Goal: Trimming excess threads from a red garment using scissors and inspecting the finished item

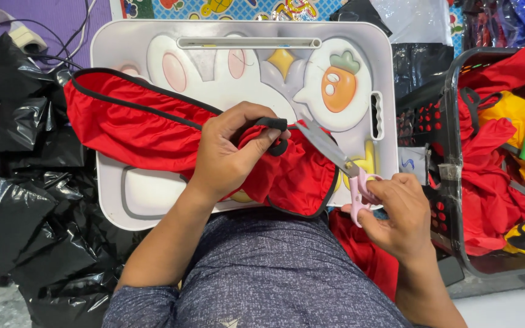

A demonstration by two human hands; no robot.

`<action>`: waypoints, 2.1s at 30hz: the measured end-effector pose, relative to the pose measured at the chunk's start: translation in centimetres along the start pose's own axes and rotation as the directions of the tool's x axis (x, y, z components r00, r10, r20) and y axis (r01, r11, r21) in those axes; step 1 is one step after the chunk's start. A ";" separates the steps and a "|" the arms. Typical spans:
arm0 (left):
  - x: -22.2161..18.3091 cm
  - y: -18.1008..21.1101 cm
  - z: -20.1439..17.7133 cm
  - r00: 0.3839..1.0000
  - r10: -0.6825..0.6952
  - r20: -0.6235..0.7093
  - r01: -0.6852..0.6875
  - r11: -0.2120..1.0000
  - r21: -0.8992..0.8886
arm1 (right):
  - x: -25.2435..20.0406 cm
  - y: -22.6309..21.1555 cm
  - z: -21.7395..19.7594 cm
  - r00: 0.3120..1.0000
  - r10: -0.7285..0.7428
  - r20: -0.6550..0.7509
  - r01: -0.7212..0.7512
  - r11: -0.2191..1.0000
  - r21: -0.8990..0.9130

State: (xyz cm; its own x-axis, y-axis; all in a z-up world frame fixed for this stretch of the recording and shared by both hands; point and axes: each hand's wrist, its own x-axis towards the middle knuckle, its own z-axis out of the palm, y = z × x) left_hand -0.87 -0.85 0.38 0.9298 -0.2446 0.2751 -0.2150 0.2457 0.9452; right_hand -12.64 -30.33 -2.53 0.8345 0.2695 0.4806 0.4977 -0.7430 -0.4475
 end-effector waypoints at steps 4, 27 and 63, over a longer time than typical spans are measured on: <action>0.0 -0.3 -0.3 0.999 0.032 -0.002 -0.032 0.999 0.024 | -0.1 -0.1 0.7 0.998 -0.051 0.023 0.052 0.998 -0.046; -0.8 -1.6 1.6 0.964 0.168 -0.208 -0.183 0.981 -0.056 | -1.4 -1.3 4.4 0.996 -0.049 -0.071 0.048 0.999 -0.014; -1.2 -3.0 1.0 0.950 0.162 -0.266 -0.197 0.974 -0.109 | 0.1 -2.9 1.6 0.985 0.168 0.048 -0.174 0.951 0.256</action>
State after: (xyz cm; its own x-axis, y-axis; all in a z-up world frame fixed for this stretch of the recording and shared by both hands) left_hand -1.68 -2.25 -2.57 0.9280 0.0572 0.3681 -0.3602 0.3896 0.8476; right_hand -13.64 -27.21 -2.39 0.9165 0.1704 0.3618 0.3882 -0.5966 -0.7024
